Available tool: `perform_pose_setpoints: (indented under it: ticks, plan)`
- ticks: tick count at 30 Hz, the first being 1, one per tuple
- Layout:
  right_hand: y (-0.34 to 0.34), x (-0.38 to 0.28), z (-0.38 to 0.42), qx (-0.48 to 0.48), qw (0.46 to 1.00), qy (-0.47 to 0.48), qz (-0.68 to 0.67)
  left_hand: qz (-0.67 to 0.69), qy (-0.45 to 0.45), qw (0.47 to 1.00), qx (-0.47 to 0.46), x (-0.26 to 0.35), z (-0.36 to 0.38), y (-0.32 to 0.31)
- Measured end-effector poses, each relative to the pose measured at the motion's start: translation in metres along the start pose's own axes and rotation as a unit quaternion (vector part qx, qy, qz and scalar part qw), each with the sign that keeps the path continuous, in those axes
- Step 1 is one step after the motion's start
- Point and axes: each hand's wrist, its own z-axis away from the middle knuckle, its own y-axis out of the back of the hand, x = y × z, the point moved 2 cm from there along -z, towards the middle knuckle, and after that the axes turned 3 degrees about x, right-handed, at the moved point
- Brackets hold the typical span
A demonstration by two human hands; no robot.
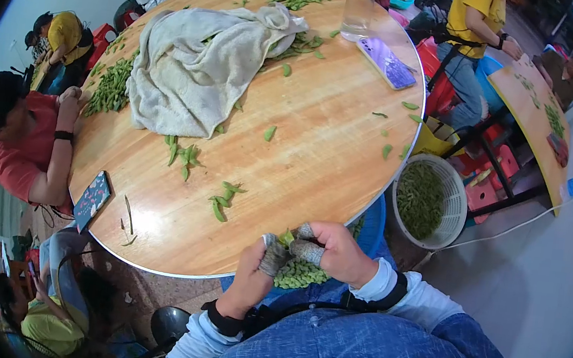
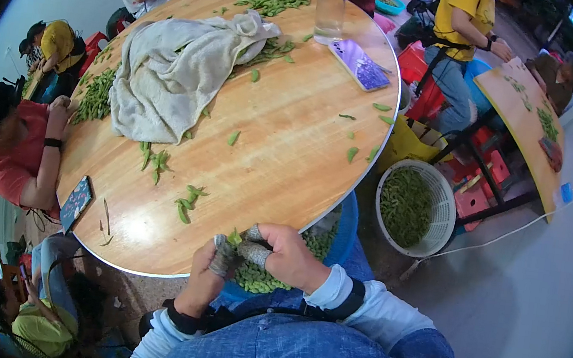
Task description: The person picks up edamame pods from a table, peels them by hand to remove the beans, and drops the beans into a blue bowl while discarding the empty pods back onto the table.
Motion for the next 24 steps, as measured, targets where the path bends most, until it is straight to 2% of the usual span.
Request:
perform_pose_setpoints:
  ticks: [3, 4, 7, 9, 12, 15, 18, 21, 23, 24]
  plan:
    - [-0.003, -0.004, -0.001, 0.002, 0.999, 0.044, 0.003, 0.233, 0.169, 0.957, -0.031, 0.005, 0.000, 0.003]
    - [-0.003, -0.006, -0.001, 0.002, 0.998, 0.057, 0.006, 0.191, 0.149, 0.969, -0.046, 0.006, 0.000, 0.004]
    - [0.005, -0.012, 0.001, -0.032, 0.984, 0.078, 0.159, 0.078, 0.079, 0.991, -0.075, 0.008, 0.000, 0.006]
    - [0.004, -0.012, 0.002, -0.047, 0.975, 0.088, 0.201, 0.022, 0.024, 0.996, -0.078, 0.003, 0.002, 0.005]
    - [-0.001, -0.015, 0.002, -0.038, 0.952, 0.138, 0.271, 0.033, 0.086, 0.994, -0.057, -0.003, 0.002, 0.005]
    - [-0.003, -0.014, 0.003, -0.017, 0.939, 0.168, 0.301, 0.066, 0.099, 0.992, -0.041, -0.001, 0.001, 0.001]
    - [0.006, -0.018, 0.008, 0.030, 0.938, 0.166, 0.304, -0.001, 0.047, 0.996, -0.070, 0.007, 0.002, -0.001]
    - [0.043, -0.039, 0.021, 0.136, 0.914, 0.120, 0.362, -0.123, -0.053, 0.991, -0.029, 0.018, 0.006, 0.006]
    - [0.087, -0.038, 0.031, 0.230, 0.880, 0.104, 0.402, -0.280, -0.070, 0.954, 0.078, 0.028, 0.003, 0.023]
    - [0.108, -0.034, 0.039, 0.266, 0.831, 0.124, 0.473, -0.355, -0.078, 0.923, 0.130, 0.033, 0.000, 0.033]
